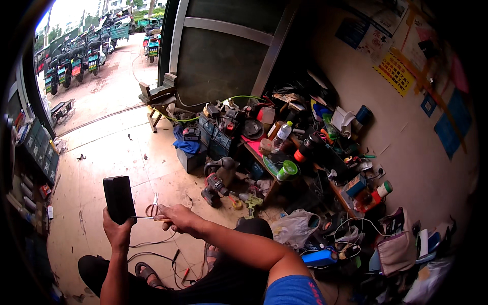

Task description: The person handles a circuit board and a plastic housing, cuts a wire using scissors, and touches the components with multimeter probes. They place the board into the housing and use a screwdriver to fasten the two halves of the casing together.

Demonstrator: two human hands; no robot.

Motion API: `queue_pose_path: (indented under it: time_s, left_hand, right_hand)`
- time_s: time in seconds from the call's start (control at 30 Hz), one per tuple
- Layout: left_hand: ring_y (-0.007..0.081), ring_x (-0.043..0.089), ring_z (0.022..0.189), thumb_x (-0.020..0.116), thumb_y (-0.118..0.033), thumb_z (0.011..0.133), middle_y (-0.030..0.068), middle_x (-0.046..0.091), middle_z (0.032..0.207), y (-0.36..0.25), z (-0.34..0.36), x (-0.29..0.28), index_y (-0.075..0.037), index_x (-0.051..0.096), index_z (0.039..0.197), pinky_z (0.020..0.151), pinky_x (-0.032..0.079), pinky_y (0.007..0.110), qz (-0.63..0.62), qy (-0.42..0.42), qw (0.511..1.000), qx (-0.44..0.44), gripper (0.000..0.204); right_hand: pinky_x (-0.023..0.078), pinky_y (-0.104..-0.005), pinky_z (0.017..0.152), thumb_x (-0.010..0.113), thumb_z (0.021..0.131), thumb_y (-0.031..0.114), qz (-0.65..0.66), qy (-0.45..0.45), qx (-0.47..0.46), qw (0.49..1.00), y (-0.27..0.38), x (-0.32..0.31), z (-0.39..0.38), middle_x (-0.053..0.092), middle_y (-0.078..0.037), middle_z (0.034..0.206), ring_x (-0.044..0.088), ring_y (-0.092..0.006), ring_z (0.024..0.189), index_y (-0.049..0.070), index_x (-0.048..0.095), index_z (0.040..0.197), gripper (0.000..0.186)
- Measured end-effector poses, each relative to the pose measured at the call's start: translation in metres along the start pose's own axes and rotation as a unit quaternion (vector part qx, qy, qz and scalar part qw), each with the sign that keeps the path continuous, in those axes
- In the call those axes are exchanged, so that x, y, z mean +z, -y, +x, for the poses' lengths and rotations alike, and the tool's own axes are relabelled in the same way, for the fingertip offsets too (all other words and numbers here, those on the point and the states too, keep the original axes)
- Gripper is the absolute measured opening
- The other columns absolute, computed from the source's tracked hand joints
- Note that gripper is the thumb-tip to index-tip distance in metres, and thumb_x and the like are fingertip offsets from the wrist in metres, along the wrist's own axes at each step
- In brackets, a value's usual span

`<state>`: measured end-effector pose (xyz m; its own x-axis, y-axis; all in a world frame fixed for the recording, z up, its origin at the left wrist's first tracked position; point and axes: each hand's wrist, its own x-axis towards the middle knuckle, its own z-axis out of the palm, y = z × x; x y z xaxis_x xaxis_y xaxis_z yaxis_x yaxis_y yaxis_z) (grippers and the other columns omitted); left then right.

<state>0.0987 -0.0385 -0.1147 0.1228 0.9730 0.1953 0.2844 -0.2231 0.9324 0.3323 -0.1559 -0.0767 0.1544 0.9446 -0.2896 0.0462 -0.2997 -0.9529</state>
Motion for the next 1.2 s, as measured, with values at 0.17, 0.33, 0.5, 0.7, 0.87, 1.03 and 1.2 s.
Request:
queue_pose_path:
  time_s: [0.17, 0.33, 0.5, 0.7, 0.87, 1.03, 1.2]
  left_hand:
    - [0.0293, 0.072, 0.097, 0.086, -0.008, 0.071, 0.0150, 0.073, 0.108, 0.002, 0.002, -0.002, -0.001, 0.059, 0.130, 0.093, 0.057, 0.040, -0.009, 0.002, 1.000, -0.014, 0.066]
    - [0.0283, 0.072, 0.096, 0.086, -0.010, 0.071, 0.0147, 0.073, 0.107, 0.005, 0.002, 0.001, -0.002, 0.060, 0.129, 0.092, 0.057, 0.040, 0.013, 0.005, 1.000, -0.009, 0.065]
    - [0.0318, 0.074, 0.096, 0.087, -0.012, 0.071, 0.0162, 0.074, 0.105, 0.001, 0.000, 0.002, -0.003, 0.061, 0.127, 0.090, 0.058, 0.042, 0.032, 0.024, 0.999, -0.016, 0.062]
    - [0.0358, 0.074, 0.097, 0.088, -0.014, 0.070, 0.0186, 0.075, 0.106, 0.006, 0.002, 0.003, -0.004, 0.062, 0.129, 0.091, 0.058, 0.045, 0.082, 0.026, 0.996, -0.012, 0.065]
    - [0.0363, 0.075, 0.098, 0.088, -0.015, 0.070, 0.0188, 0.076, 0.107, 0.005, 0.002, 0.004, -0.005, 0.062, 0.131, 0.092, 0.058, 0.046, 0.077, 0.028, 0.996, -0.024, 0.067]
    - [0.0367, 0.075, 0.099, 0.089, -0.017, 0.069, 0.0187, 0.076, 0.107, 0.008, 0.002, 0.007, -0.005, 0.062, 0.131, 0.092, 0.058, 0.046, 0.075, 0.043, 0.996, -0.025, 0.068]
    - [0.0377, 0.076, 0.099, 0.089, -0.018, 0.070, 0.0194, 0.076, 0.108, 0.008, 0.002, 0.007, -0.004, 0.062, 0.131, 0.092, 0.058, 0.046, 0.081, 0.045, 0.996, -0.016, 0.068]
  right_hand:
    - [0.057, -0.0339, 0.074, 0.065, 0.109, 0.040, -0.250, -0.082, -0.315, 0.912, 0.011, 0.003, -0.012, 0.075, -0.009, 0.089, 0.070, -0.0173, 0.074, 0.001, 0.070, 0.125, 0.042]
    - [0.049, -0.0245, 0.062, 0.066, 0.111, 0.041, 0.141, 0.062, 0.145, 0.977, 0.012, -0.009, -0.012, 0.075, -0.008, 0.096, 0.065, -0.0098, 0.072, 0.003, 0.068, 0.137, 0.046]
    - [0.046, -0.0220, 0.058, 0.069, 0.111, 0.026, -0.372, -0.109, -0.465, 0.796, -0.007, -0.009, -0.014, 0.074, -0.005, 0.094, 0.063, -0.0071, 0.070, 0.003, 0.070, 0.137, 0.035]
    - [0.055, -0.0328, 0.067, 0.067, 0.110, 0.021, 0.019, 0.033, -0.010, 0.999, -0.013, -0.005, -0.009, 0.076, -0.008, 0.093, 0.070, -0.0161, 0.077, 0.005, 0.071, 0.132, 0.029]
    - [0.050, -0.0240, 0.063, 0.068, 0.110, 0.028, -0.162, -0.025, -0.139, 0.977, 0.009, 0.000, -0.018, 0.077, -0.007, 0.100, 0.063, -0.0073, 0.072, 0.006, 0.070, 0.135, 0.033]
    - [0.055, -0.0289, 0.068, 0.076, 0.105, 0.028, 0.036, -0.006, -0.002, 0.999, 0.003, 0.005, -0.025, 0.078, -0.009, 0.110, 0.067, -0.0094, 0.078, 0.005, 0.068, 0.141, 0.043]
    - [0.060, -0.0389, 0.082, 0.077, 0.099, 0.024, -0.322, -0.090, -0.343, 0.878, -0.008, 0.000, -0.022, 0.080, -0.014, 0.097, 0.075, -0.0304, 0.082, 0.006, 0.072, 0.134, 0.040]
